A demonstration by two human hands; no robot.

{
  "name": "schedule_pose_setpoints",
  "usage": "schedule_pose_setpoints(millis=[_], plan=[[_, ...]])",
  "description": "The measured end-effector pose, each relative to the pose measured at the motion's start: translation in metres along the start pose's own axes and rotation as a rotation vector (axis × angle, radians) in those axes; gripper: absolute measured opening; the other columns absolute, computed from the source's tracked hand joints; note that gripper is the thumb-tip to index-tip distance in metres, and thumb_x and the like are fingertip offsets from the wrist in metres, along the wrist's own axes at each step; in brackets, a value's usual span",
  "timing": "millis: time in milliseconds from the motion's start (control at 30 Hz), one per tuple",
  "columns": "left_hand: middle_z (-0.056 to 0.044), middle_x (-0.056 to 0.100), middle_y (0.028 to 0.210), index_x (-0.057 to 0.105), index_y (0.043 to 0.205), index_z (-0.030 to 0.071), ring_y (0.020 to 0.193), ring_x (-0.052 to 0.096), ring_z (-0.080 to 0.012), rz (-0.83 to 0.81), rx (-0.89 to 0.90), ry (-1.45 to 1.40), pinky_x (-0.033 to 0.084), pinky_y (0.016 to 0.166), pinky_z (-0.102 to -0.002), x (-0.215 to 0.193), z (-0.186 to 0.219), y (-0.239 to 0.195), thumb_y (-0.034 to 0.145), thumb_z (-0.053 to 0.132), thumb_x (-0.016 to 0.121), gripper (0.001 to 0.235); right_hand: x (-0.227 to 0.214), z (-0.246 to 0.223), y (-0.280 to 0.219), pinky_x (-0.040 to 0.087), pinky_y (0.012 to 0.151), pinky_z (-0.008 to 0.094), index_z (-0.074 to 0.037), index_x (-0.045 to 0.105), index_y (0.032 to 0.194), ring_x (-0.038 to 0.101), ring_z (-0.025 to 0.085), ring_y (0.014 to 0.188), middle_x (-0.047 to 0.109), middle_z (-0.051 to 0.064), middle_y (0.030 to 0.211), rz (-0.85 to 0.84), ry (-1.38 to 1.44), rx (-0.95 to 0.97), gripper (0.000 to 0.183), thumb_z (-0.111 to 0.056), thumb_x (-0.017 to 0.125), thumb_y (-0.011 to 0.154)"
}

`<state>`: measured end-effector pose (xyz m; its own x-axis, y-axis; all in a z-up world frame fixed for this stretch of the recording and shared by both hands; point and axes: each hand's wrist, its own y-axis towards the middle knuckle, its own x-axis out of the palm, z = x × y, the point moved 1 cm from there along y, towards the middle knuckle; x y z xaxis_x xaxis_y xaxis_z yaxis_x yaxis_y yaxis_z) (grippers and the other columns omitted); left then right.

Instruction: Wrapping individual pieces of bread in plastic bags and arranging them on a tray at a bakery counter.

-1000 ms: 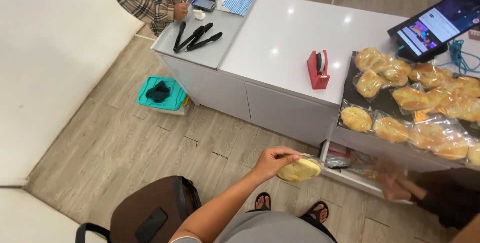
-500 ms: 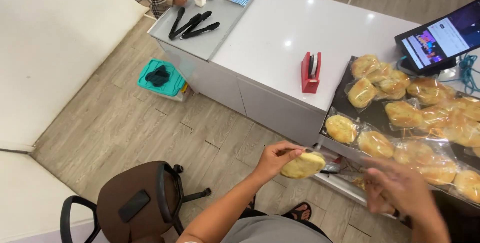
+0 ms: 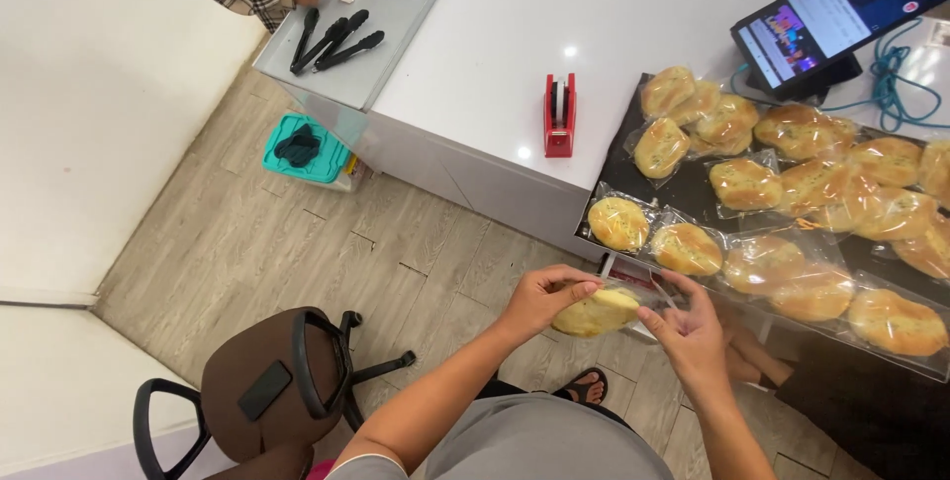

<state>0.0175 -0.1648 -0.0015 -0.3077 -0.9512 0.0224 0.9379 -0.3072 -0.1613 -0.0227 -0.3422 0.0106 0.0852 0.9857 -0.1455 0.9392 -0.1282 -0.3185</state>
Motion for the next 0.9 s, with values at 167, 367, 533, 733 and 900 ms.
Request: schedule_pose_setpoints(millis=[167, 367, 533, 733, 900], plan=[[-0.004, 0.065, 0.088, 0.066, 0.088, 0.010, 0.081, 0.058, -0.0108, -0.068, -0.022, -0.154, 0.047, 0.065, -0.019, 0.028, -0.001, 0.008, 0.076, 0.021, 0.063, 0.017, -0.023, 0.028, 0.004, 0.029, 0.046, 0.018, -0.011, 0.052, 0.117, 0.026, 0.006, 0.042, 0.024, -0.007, 0.044, -0.037, 0.121, 0.010, 0.052, -0.021, 0.062, 0.067], [-0.009, 0.065, 0.083, 0.067, 0.087, 0.009, 0.083, 0.060, -0.0167, -0.139, 0.259, 0.018, 0.047, 0.073, -0.027, 0.051, 0.006, 0.009, 0.077, 0.013, 0.065, 0.011, -0.035, 0.033, 0.003, 0.033, 0.038, 0.016, -0.006, 0.069, 0.085, 0.039, 0.005, 0.040, 0.053, 0.005, 0.047, 0.172, 0.172, -0.202, 0.021, -0.013, 0.071, 0.065], [-0.003, 0.067, 0.073, 0.070, 0.082, 0.015, 0.072, 0.060, -0.0093, 0.006, 0.063, 0.165, 0.047, 0.067, -0.025, 0.051, 0.016, 0.024, 0.073, 0.024, 0.070, 0.012, -0.046, 0.043, 0.010, 0.046, 0.065, 0.031, -0.005, 0.070, 0.082, 0.058, 0.017, 0.065, 0.066, 0.012, 0.067, 0.196, 0.179, -0.160, 0.022, -0.024, 0.066, 0.074], [-0.011, 0.063, 0.076, 0.066, 0.090, 0.006, 0.073, 0.053, -0.0153, 0.019, 0.043, 0.126, 0.045, 0.066, -0.028, 0.047, 0.000, 0.071, 0.071, 0.023, 0.072, 0.026, -0.045, 0.050, 0.028, 0.044, 0.058, 0.021, -0.004, 0.066, 0.090, 0.050, 0.008, 0.062, 0.061, 0.006, 0.067, 0.288, 0.201, -0.255, 0.031, -0.015, 0.076, 0.063], [-0.008, 0.065, 0.076, 0.063, 0.084, 0.005, 0.069, 0.058, -0.0076, -0.051, -0.020, -0.192, 0.049, 0.060, -0.020, 0.045, 0.012, 0.071, 0.070, 0.020, 0.072, 0.022, -0.026, 0.021, 0.026, 0.036, 0.045, 0.009, -0.006, 0.064, 0.090, 0.042, -0.001, 0.046, 0.051, -0.001, 0.053, 0.369, 0.370, -0.233, 0.021, -0.014, 0.071, 0.072]])
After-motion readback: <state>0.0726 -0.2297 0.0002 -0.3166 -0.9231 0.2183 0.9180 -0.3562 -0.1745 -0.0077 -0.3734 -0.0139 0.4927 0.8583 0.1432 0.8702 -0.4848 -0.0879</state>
